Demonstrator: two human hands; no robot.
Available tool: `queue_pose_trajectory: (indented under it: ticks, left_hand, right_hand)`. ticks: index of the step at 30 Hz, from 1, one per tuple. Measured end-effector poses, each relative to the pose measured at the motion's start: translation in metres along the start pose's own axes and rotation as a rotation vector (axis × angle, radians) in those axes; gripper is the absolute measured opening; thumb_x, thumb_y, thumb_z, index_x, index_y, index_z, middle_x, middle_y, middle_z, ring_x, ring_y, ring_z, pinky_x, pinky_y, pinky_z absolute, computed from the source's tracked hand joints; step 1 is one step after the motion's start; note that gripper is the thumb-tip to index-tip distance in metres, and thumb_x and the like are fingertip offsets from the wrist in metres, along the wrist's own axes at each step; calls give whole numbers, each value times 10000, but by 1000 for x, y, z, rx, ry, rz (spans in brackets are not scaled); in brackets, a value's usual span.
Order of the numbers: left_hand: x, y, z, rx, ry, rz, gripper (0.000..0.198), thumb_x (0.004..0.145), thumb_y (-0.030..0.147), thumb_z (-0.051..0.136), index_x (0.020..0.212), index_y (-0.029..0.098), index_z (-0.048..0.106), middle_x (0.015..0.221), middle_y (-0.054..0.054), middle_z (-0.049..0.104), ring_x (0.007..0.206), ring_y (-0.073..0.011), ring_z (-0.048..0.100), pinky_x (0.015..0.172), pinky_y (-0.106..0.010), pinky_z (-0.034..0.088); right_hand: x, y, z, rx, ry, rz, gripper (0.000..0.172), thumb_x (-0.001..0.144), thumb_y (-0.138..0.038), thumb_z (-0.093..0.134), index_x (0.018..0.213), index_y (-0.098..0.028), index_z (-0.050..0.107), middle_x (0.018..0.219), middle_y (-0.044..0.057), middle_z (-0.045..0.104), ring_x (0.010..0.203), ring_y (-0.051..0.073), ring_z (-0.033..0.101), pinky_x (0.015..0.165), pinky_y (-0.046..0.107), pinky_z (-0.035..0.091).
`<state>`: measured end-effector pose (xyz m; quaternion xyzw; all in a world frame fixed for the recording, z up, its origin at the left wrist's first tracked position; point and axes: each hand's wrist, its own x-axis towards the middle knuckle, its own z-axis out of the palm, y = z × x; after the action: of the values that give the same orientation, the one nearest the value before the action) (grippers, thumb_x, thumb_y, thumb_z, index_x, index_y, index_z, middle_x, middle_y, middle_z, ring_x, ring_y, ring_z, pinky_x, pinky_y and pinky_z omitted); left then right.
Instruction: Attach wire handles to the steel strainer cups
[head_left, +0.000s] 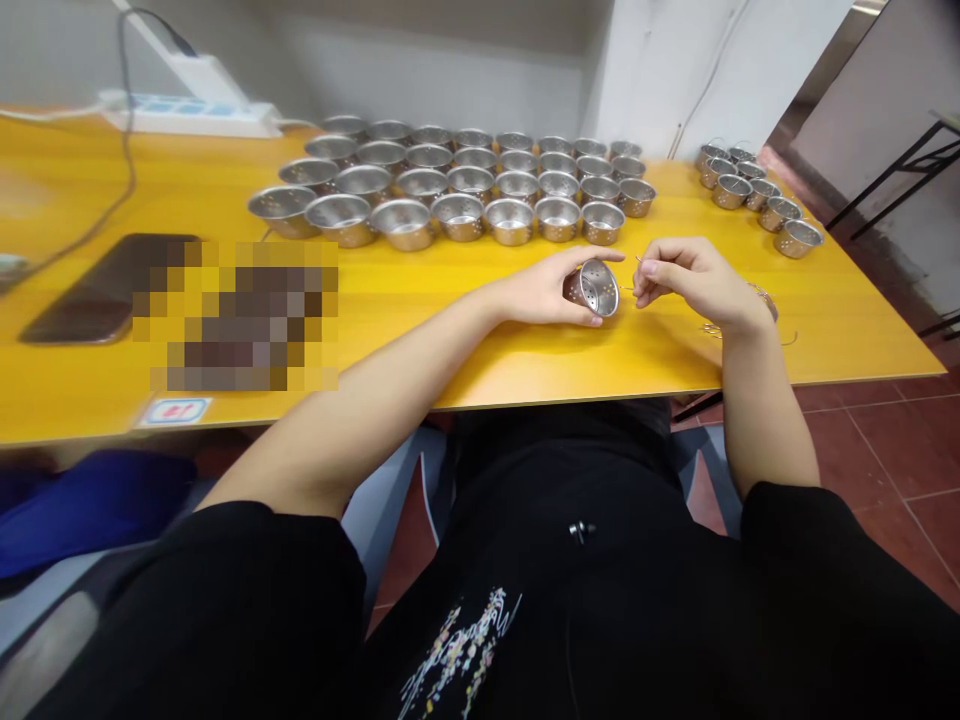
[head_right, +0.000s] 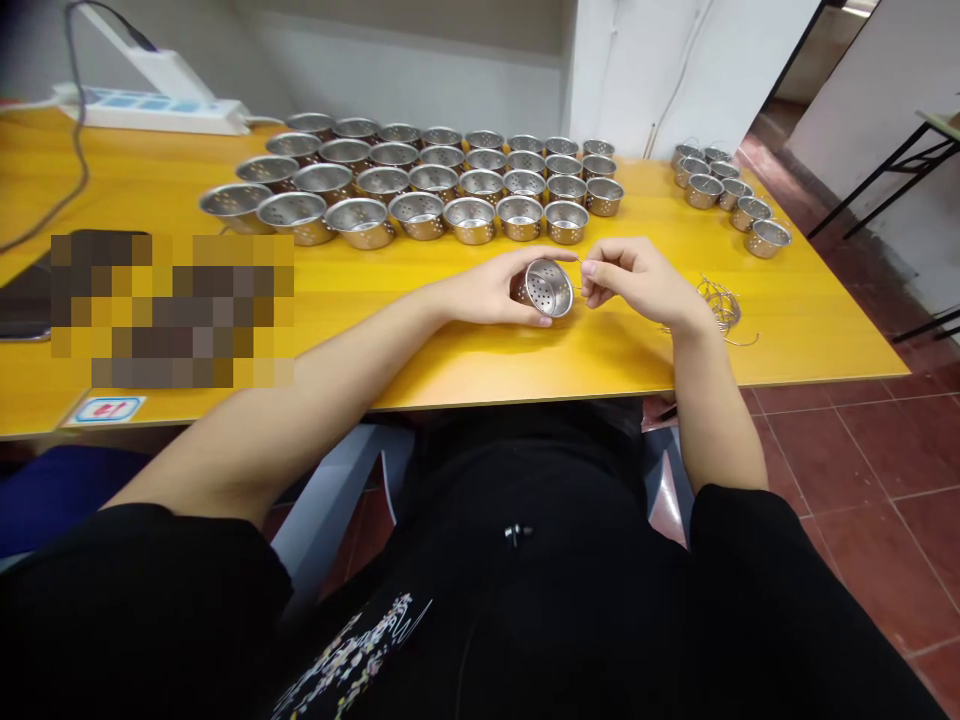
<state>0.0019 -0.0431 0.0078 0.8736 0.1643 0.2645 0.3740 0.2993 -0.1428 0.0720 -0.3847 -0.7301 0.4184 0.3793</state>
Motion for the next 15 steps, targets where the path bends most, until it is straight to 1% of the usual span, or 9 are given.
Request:
queue_pose_trajectory:
  ticks: [4, 8, 10, 12, 13, 15]
  left_hand:
    - [-1, 1, -2, 89, 0, 11, 1229, 795, 538, 1070, 1911, 243, 645, 1872, -209, 701, 1717, -536, 690, 1540, -724, 494]
    - [-1, -3, 0, 134, 7, 11, 1230, 786, 528, 1067, 1914, 260, 657, 1785, -202, 747, 1689, -525, 697, 1526, -717, 506]
    - [0, -6, 2, 114, 14, 3, 1249, 765, 520, 1083, 1904, 251, 647, 1771, -206, 744, 1677, -530, 704, 1515, -704, 520]
    - [0, -8, 5, 58, 22, -14, 1288, 738, 504, 1099, 1898, 239, 606, 1721, -208, 754, 1585, -516, 763, 1454, -675, 584]
    - [-1, -8, 5, 26, 26, -22, 1289, 729, 495, 1104, 1884, 245, 590, 1677, -200, 764, 1506, -493, 803, 1399, -651, 628]
    - [-1, -8, 6, -27, 33, -35, 1225, 727, 480, 1103, 1819, 269, 591, 1599, -169, 772, 1335, -424, 853, 1270, -586, 698]
  right_hand:
    - [1, 2, 1, -12, -33, -12, 664, 1097, -811, 1060, 932, -221, 805, 903, 74, 820, 854, 231, 808, 863, 370, 783]
    - [2, 4, 3, -21, -60, -28, 667, 1102, -816, 1052, 936, -218, 807, 898, 68, 811, 857, 232, 797, 879, 380, 777]
    - [3, 5, 3, -26, -69, -26, 663, 1096, -809, 1067, 937, -219, 809, 897, 69, 809, 853, 232, 793, 873, 379, 770]
    - [3, 6, 3, -33, -66, -11, 666, 1076, -810, 1088, 937, -222, 807, 894, 70, 807, 848, 236, 792, 855, 374, 762]
    - [3, 6, 3, -34, -61, 2, 671, 1062, -811, 1099, 936, -224, 801, 892, 70, 806, 847, 239, 793, 844, 372, 758]
    - [3, 7, 2, -33, -53, 27, 677, 1041, -805, 1121, 933, -227, 785, 892, 69, 803, 849, 246, 799, 830, 370, 753]
